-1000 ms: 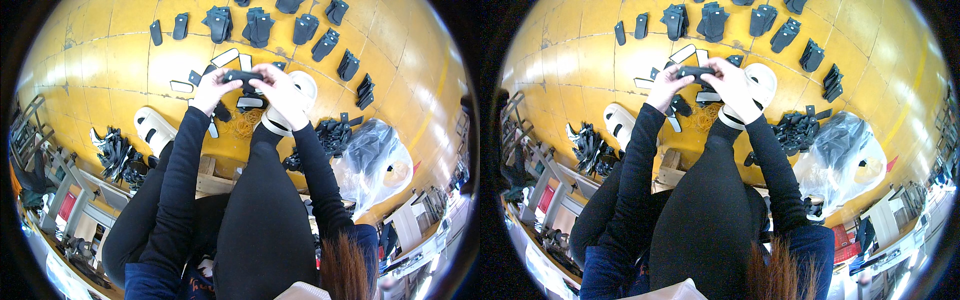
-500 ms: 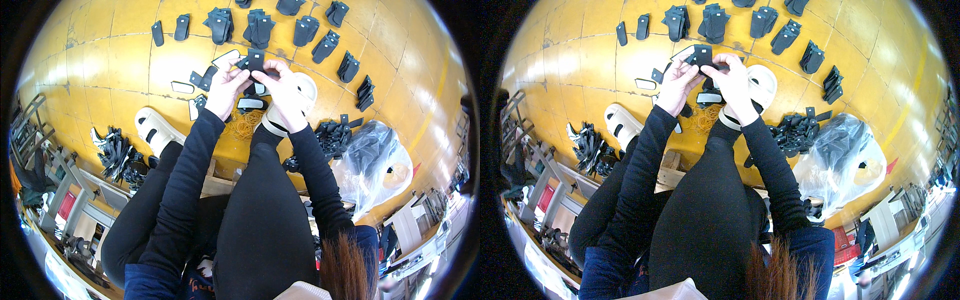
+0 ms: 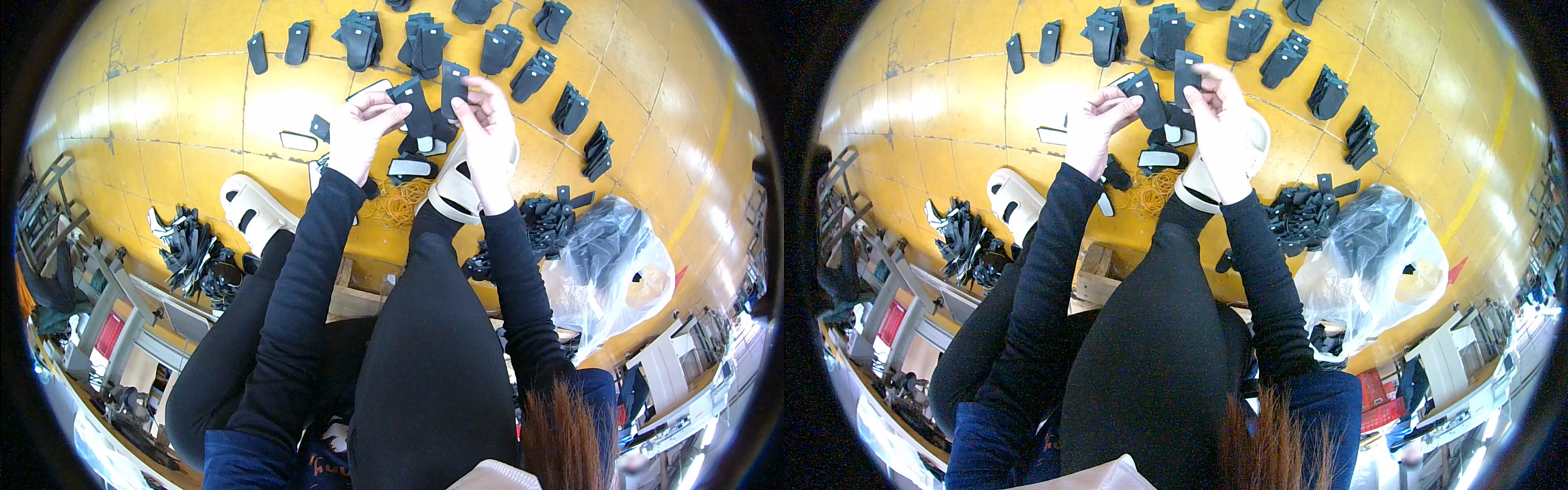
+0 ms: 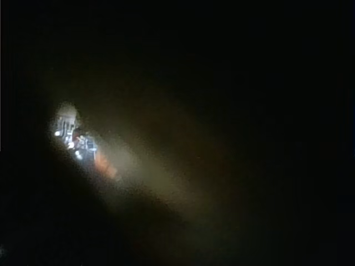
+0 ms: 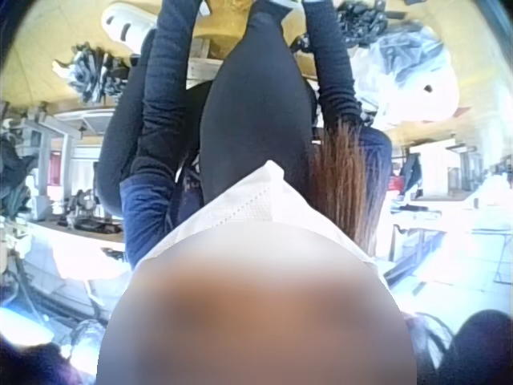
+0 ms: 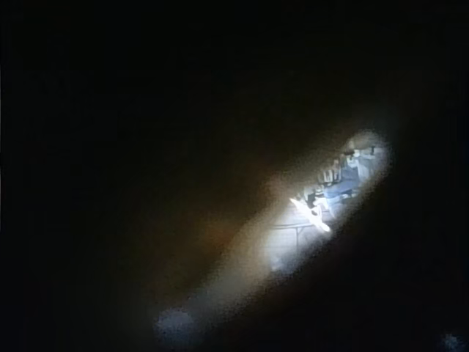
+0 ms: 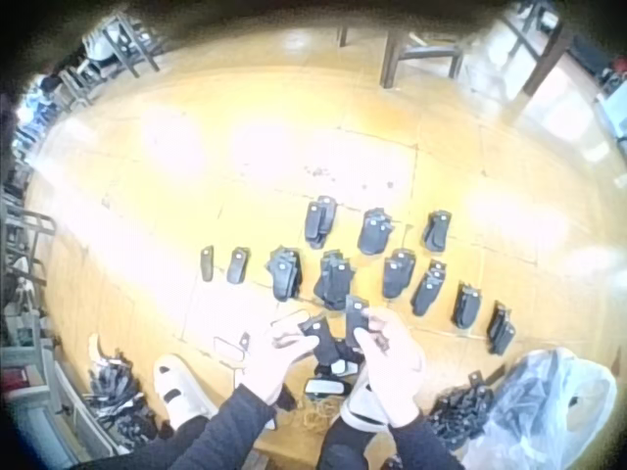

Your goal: The person sits on the factory floor and sorts small black plastic components by picking them up, inspecting them, and arranging them into neat rows. The person handles the parts one by one, occasionally bundling them together before placing them back in the organized layout.

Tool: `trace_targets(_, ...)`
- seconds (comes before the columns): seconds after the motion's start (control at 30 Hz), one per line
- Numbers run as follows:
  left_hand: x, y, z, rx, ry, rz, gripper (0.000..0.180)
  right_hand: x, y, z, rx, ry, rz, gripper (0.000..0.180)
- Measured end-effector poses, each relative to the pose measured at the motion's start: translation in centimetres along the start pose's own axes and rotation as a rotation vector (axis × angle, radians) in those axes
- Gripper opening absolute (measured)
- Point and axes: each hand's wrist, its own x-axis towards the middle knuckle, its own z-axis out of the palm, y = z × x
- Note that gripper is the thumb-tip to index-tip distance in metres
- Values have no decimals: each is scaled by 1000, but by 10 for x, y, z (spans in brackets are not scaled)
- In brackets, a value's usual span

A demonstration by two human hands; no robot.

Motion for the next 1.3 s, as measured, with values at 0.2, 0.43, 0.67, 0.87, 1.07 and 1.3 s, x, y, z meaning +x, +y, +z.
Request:
trace_targets(0.2, -3, -2, -1, 108, -87, -6, 19, -11, 0, 3, -482, -184, -180, 19)
trace_targets(0.43, -5, -1, -6, -63, -53, -97, 19, -15, 3, 13, -487, -39, -291, 19)
trace_targets(0.67, -3, 0, -9, -36, -15, -76, 19, -3, 3, 9, -142, 56, -34, 13)
trace_targets(0.87, -5, 2, -6, 74, -57, -36, 17, -4, 3, 4, -455, -111, -183, 15)
trace_targets(1.07, -6, 6, -6, 87, -27, -28, 20, 0, 7, -3, 28, 84, 56, 12)
trace_targets(1.3, -4, 2, -7, 111, -85, 84, 18, -6, -4, -6, -74, -29, 120, 15)
